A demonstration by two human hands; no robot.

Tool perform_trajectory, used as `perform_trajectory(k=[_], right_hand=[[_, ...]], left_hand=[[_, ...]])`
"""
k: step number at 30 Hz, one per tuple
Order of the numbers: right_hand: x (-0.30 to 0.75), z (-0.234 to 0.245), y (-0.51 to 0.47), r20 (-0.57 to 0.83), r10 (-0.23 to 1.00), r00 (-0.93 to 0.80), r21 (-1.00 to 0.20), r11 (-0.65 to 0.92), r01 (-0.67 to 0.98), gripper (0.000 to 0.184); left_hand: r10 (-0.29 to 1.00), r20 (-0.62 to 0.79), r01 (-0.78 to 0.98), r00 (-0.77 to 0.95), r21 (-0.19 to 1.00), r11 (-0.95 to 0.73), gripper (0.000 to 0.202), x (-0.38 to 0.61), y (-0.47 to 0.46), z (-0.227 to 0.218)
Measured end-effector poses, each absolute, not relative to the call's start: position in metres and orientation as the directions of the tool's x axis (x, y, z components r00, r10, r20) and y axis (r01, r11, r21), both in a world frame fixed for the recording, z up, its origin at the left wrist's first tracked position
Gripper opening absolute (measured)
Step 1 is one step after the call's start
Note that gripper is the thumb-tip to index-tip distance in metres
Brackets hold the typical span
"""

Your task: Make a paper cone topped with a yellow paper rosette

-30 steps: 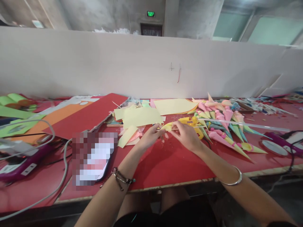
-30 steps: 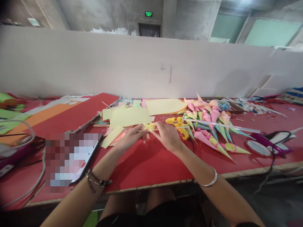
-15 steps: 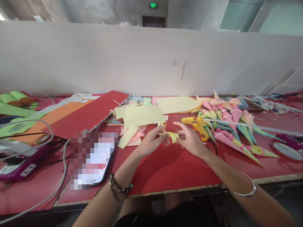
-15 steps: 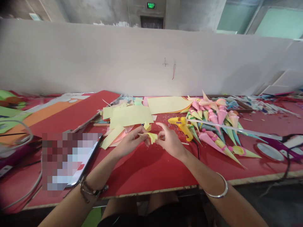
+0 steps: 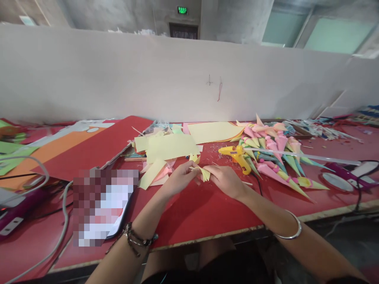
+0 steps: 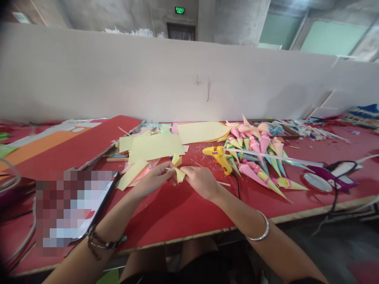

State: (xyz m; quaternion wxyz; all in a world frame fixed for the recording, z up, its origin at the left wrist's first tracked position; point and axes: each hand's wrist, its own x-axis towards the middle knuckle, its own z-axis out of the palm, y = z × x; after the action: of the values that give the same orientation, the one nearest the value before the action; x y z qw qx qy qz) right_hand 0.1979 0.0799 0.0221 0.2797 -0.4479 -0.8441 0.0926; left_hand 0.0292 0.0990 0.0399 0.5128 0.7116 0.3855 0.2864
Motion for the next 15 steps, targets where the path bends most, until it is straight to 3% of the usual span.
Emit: perform_trajectory(k=[4,7,11,15], right_hand=[[0.1995,0.0280,0.0784,0.354,0.821,-0.449,-0.621,0.565,0.543,0.024],[0.1995,0.0297,0.0771,0.343,0.821,-0.456,-0.689,0.550,0.472,0.024],[0.1988,0.0266,0.0783,0.405,0.791,-0.459,-0.621,0.606,0.497,0.019],[0.2002,0.0208,0.0811,0.456,0.734,-0.503,-0.416,0.675,0.609,0.016]], left_hand=[[0.818,0.122,0.308,0.562,0.887,-0.344,0.024,0.0260,0.1005,0.0423],[0.822,0.158,0.429,0.547,0.790,-0.438,0.034,0.0225,0.1018,0.0427],[0.855,0.101,0.512,0.509,0.763,-0.395,0.042,0.0210,0.1017,0.0405],[0.883,0.040,0.486,0.467,0.822,-0.295,0.044,0.0240,0.0996,0.0387]])
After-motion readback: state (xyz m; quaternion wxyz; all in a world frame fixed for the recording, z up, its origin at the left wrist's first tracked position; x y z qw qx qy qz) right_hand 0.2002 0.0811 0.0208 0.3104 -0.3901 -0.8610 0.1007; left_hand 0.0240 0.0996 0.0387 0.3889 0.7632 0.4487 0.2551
